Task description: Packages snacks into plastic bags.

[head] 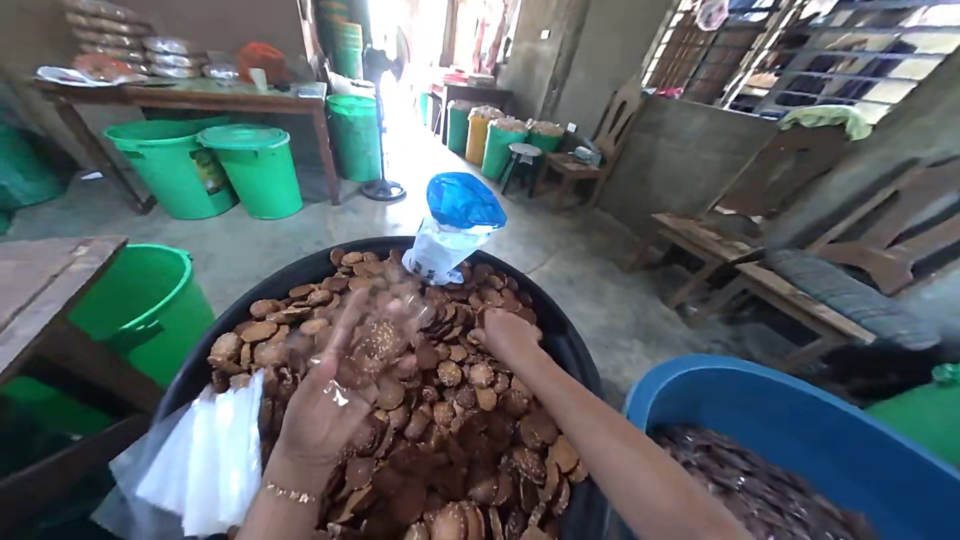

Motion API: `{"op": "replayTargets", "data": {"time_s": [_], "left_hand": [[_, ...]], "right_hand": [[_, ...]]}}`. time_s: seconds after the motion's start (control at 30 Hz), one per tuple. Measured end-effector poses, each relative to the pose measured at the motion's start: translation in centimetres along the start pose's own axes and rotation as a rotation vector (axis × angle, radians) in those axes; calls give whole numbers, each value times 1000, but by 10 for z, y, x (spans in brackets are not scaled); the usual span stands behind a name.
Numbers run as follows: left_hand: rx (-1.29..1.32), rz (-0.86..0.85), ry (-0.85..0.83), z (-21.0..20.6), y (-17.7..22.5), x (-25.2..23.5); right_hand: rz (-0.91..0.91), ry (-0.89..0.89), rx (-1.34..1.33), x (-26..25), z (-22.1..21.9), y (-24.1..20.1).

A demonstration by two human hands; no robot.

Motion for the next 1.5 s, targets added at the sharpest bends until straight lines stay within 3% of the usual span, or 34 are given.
{"op": "replayTargets", "data": {"time_s": [0.2, 0.37, 0.43, 0.6, 0.73, 0.83, 1.03, 1.17, 1.3, 1.4, 1.5], "left_hand": [[-80, -47, 250, -1, 5, 2], [-109, -28, 240, 0, 4, 0], [-98, -4, 224, 1, 2, 0], [-127, 2, 227, 0, 2, -1], [-131, -7, 173, 0, 5, -4], [-121, -9, 138, -2, 4, -5], [-200, -4, 171, -1, 3, -3], [-186, -21, 203, -1, 4, -2], [-184, -32, 172, -2, 4, 0], [-154, -32, 202, 0, 3, 1], [-145, -32, 218, -3, 6, 1]], "right_hand": [[217, -57, -85, 7, -2, 0], [477, -159, -89, 30, -7, -23], [466, -228, -5, 31, -23, -33], [403, -190, 40, 47, -39, -46], [440, -219, 60, 78, -48, -44], [485, -162, -13, 74, -52, -35], [308, -240, 71, 81, -54, -58], [395, -294, 78, 105, -47, -60], [385, -338, 75, 90, -52, -59], [506, -393, 62, 93, -53, -56], [598, -338, -22, 98, -56, -42]]}}
Point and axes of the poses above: each hand's wrist, its own x-axis away from the middle knuckle, its own z-axis out of the back of the hand, y = z × x, the point moved 4 cm from there along -x, towards the middle knuckle, and after that the axes turned 1 degree about -x, right-handed, at the moved point
